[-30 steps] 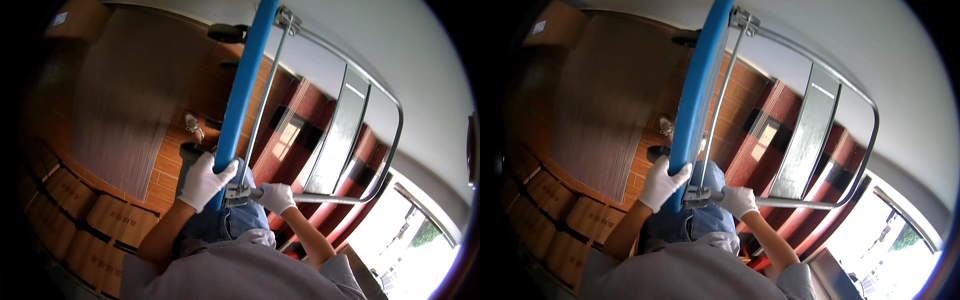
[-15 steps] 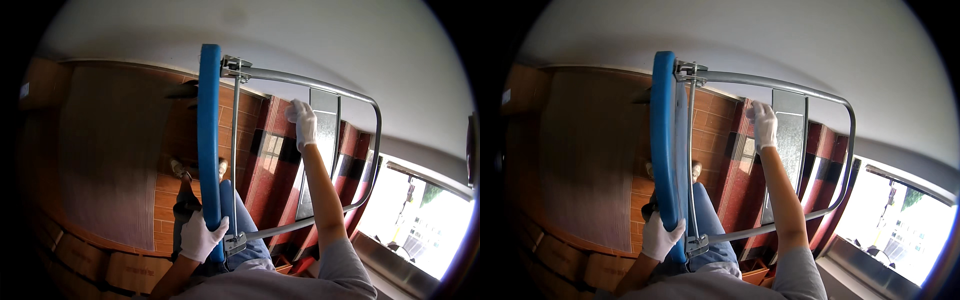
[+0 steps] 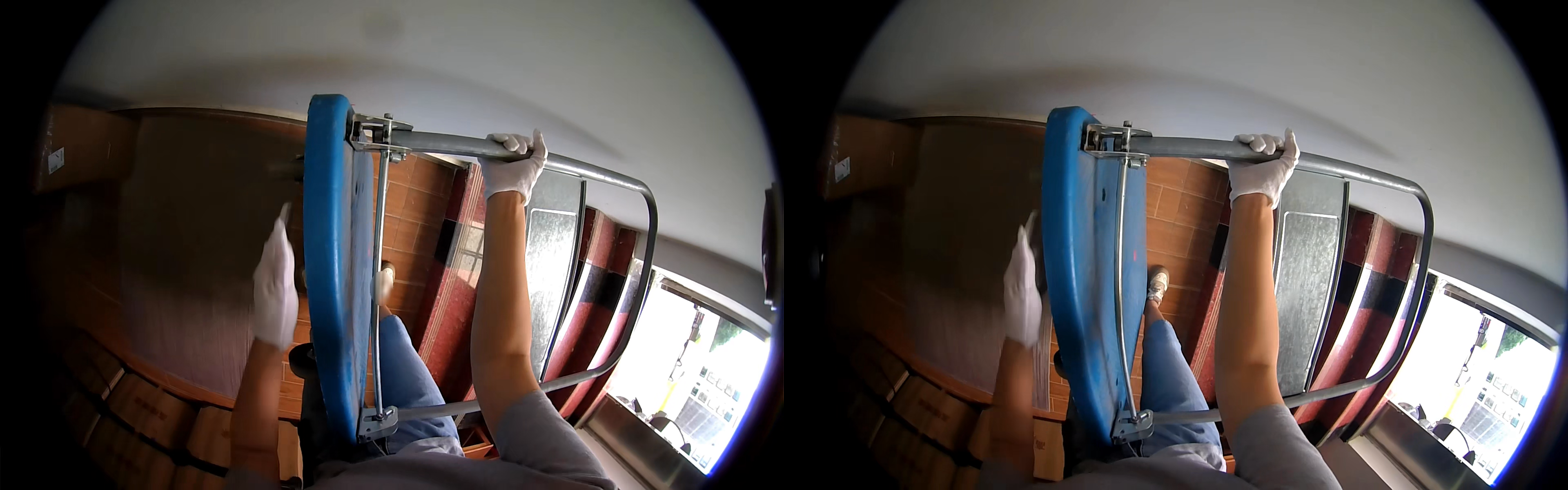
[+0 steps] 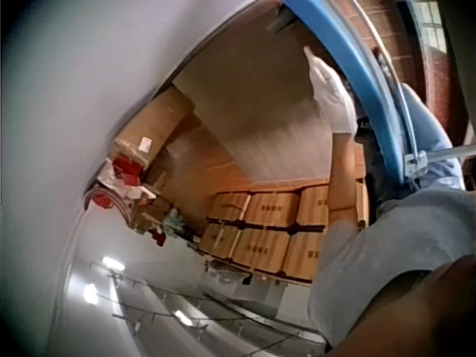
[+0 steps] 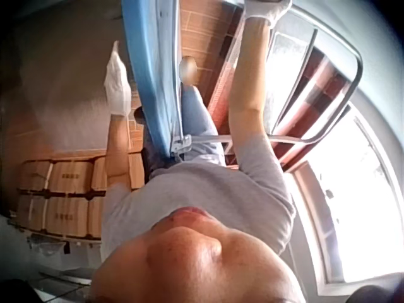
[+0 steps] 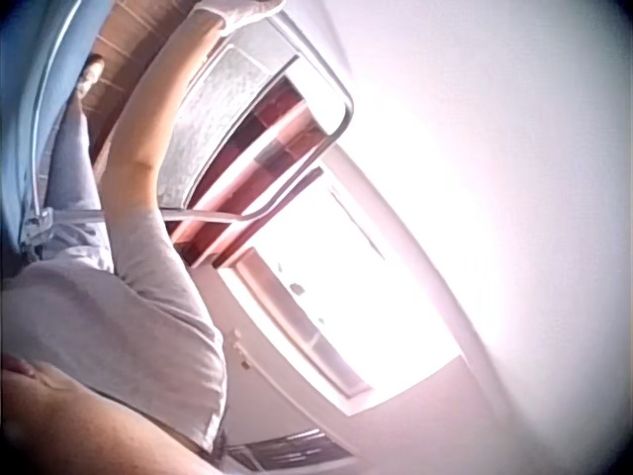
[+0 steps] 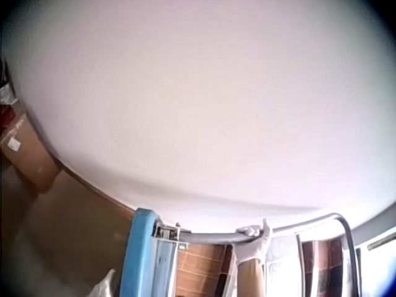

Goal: The person puts on white gloves and retrieves a blue hand truck from a storage area. They proceed to assemble the hand truck by attaching the handle to the base plate, inserting pins, and securing the components with a locking mechanism.

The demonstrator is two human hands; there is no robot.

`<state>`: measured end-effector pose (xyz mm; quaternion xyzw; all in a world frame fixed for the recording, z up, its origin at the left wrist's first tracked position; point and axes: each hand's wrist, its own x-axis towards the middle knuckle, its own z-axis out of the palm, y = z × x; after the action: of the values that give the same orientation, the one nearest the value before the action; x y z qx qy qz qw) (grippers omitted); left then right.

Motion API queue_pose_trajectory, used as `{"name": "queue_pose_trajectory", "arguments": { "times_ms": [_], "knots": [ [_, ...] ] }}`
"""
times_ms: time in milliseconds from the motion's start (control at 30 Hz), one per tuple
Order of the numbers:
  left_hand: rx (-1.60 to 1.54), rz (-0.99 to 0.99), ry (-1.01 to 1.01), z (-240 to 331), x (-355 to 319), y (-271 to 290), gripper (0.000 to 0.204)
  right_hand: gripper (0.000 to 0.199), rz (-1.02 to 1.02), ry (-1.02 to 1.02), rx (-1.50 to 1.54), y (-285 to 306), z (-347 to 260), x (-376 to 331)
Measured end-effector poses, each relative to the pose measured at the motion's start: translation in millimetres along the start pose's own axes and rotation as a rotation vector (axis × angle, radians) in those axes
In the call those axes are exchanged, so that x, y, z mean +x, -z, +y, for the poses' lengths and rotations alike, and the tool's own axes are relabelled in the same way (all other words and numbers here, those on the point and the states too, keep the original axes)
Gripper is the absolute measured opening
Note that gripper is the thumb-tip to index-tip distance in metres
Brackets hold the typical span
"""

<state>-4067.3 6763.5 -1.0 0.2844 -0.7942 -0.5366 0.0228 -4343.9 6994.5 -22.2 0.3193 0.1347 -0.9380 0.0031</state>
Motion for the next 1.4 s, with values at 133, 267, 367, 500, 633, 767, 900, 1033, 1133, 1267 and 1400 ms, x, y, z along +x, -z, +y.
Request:
{"name": "queue_pose_trajectory", "arguments": {
  "times_ms": [133,267,367,500,633,767,900,1033,1133,1267,1400],
  "knots": [
    [-0.328,-0.003,0.140,36,35,-22,0.054,0.031,-0.008,0.026,0.006,3,5,7],
    [-0.515,0.030,0.172,33,33,-32,0.040,0.030,-0.031,0.071,-0.012,6,1,12],
    [-0.498,0.011,0.164,26,32,-35,0.036,0.030,-0.018,0.089,-0.036,7,2,12],
    [-0.237,-0.046,0.119,26,34,-44,0.041,0.034,0.075,0.198,-0.163,7,2,15],
    [-0.149,0.055,0.026,18,27,-55,0.040,0.034,0.115,0.387,-0.365,3,15,20],
    [-0.113,0.078,-0.033,26,23,-51,0.039,0.025,0.136,0.364,-0.320,12,4,27],
    [-0.222,0.036,-0.027,37,21,-41,0.038,0.026,0.183,0.311,-0.317,9,-5,27],
    [-0.300,-0.198,0.042,28,33,-21,0.039,0.036,0.183,0.208,-0.303,-1,-4,14],
    [-0.411,-0.312,0.043,12,56,-8,0.053,0.040,0.280,0.289,-0.454,-4,15,7],
    [-0.487,-0.150,0.153,10,94,-1,0.056,0.038,0.186,0.188,-0.363,6,-15,24],
    [-0.565,0.018,0.012,-1,139,-11,0.055,0.038,0.160,0.136,-0.312,9,-17,31]
  ]
}}
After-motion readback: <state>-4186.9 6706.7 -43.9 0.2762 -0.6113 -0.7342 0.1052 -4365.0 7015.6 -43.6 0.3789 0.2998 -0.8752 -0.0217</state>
